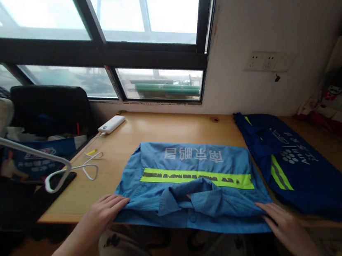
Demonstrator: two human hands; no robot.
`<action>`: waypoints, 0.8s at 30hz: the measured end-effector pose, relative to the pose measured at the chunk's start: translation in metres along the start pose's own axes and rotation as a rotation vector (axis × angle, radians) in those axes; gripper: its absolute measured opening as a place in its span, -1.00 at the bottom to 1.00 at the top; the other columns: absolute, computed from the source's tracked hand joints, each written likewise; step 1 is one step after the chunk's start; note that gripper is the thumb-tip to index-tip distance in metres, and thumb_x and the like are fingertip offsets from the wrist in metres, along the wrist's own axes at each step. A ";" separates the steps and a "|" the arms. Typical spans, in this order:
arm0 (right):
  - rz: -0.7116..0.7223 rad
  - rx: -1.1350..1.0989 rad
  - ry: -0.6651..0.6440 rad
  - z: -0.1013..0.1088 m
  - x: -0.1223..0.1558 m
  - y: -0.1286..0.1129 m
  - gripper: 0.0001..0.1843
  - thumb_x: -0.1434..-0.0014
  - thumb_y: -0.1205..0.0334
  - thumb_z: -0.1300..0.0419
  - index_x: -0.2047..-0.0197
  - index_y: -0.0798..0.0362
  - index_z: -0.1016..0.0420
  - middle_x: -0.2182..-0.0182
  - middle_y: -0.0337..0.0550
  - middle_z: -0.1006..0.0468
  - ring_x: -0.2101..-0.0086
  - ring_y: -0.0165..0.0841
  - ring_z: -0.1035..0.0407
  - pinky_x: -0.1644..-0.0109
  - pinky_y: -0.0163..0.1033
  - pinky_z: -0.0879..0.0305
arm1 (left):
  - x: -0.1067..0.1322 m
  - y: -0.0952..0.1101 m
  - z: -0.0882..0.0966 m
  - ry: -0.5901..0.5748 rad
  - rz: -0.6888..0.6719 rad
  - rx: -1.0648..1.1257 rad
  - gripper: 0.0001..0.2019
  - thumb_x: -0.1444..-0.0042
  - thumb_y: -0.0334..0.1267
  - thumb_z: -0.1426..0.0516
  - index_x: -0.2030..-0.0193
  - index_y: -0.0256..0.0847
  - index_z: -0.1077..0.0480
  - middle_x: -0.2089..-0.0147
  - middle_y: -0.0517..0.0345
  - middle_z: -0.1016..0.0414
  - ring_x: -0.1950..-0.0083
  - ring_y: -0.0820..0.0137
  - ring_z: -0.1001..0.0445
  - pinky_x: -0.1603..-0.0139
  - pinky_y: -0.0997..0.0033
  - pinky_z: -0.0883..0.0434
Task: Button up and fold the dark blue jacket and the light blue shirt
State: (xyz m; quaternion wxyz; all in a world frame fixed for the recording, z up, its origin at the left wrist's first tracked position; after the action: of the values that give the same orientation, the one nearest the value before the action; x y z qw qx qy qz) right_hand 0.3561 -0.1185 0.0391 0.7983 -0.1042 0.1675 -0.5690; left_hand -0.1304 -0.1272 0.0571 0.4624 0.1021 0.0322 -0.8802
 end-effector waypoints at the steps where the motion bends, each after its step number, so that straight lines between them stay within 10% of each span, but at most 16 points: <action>1: -0.018 -0.014 -0.008 0.001 0.001 0.005 -0.68 -0.12 0.16 -0.02 0.06 -0.06 -0.42 0.13 -0.17 -0.47 0.09 -0.24 -0.33 -0.03 -0.10 -0.25 | 0.000 -0.003 -0.001 -0.014 0.024 0.000 -0.73 -0.09 -0.36 0.02 0.09 -0.14 -0.38 0.15 0.07 -0.47 0.14 0.30 -0.41 0.11 0.31 -0.34; 7: -0.152 -0.102 0.007 0.012 0.008 0.001 -0.68 0.02 0.09 -0.13 0.17 -0.07 -0.48 0.18 -0.14 -0.50 0.16 -0.17 -0.38 0.06 -0.08 -0.31 | -0.003 -0.003 0.005 0.040 0.234 0.063 -0.67 0.04 -0.47 0.04 0.18 -0.12 -0.41 0.13 0.06 -0.46 0.11 0.19 -0.39 0.04 0.11 -0.27; 13: -0.462 -0.379 0.213 0.005 -0.017 -0.062 -0.66 -0.08 -0.05 -0.03 0.18 -0.04 -0.39 0.35 -0.12 -0.54 0.35 -0.23 -0.43 0.27 -0.18 -0.33 | -0.056 0.071 0.014 0.215 0.408 0.607 -0.65 0.00 -0.32 -0.06 0.02 -0.05 -0.30 0.04 0.05 -0.40 0.02 0.19 -0.35 0.02 0.23 -0.27; 17: -0.499 -0.309 0.082 -0.031 -0.058 -0.086 -0.66 -0.07 -0.08 -0.02 0.26 -0.01 -0.36 0.59 -0.17 -0.48 0.45 -0.23 -0.41 0.39 -0.23 -0.22 | -0.102 0.096 -0.015 0.166 0.502 0.909 -0.78 0.16 -0.23 -0.22 0.29 -0.12 -0.43 0.32 0.01 -0.46 0.25 0.17 -0.40 0.21 0.31 -0.29; 20: -0.480 -0.306 0.102 -0.045 -0.079 -0.087 -0.77 -0.05 0.06 -0.06 0.26 0.00 -0.32 0.62 -0.22 -0.44 0.47 -0.27 -0.39 0.41 -0.28 -0.16 | -0.123 0.083 -0.040 0.114 0.582 1.031 -0.89 0.13 -0.22 -0.18 0.54 -0.19 -0.38 0.56 0.14 -0.36 0.43 0.31 -0.35 0.36 0.41 -0.26; 24: -0.524 -0.544 0.132 -0.059 -0.082 -0.074 -0.75 0.08 0.31 -0.06 0.25 0.01 -0.25 0.54 -0.26 -0.44 0.47 -0.34 -0.36 0.36 -0.28 -0.19 | -0.120 0.057 -0.084 0.047 0.833 1.509 -0.87 0.13 -0.26 -0.18 0.41 -0.25 -0.40 0.46 0.16 -0.43 0.39 0.38 -0.40 0.36 0.47 -0.32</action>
State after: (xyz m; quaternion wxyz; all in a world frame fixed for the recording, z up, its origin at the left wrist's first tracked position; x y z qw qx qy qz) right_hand 0.2443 -0.0639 0.0231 0.5564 -0.3146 0.3311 -0.6941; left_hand -0.0052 -0.0503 0.0022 0.5552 0.4038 -0.5917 -0.4226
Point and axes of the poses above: each hand's wrist, its own x-axis away from the middle knuckle, its own z-axis out of the back of the hand, y = z × x, the point moved 10 cm from there along -x, towards the middle knuckle
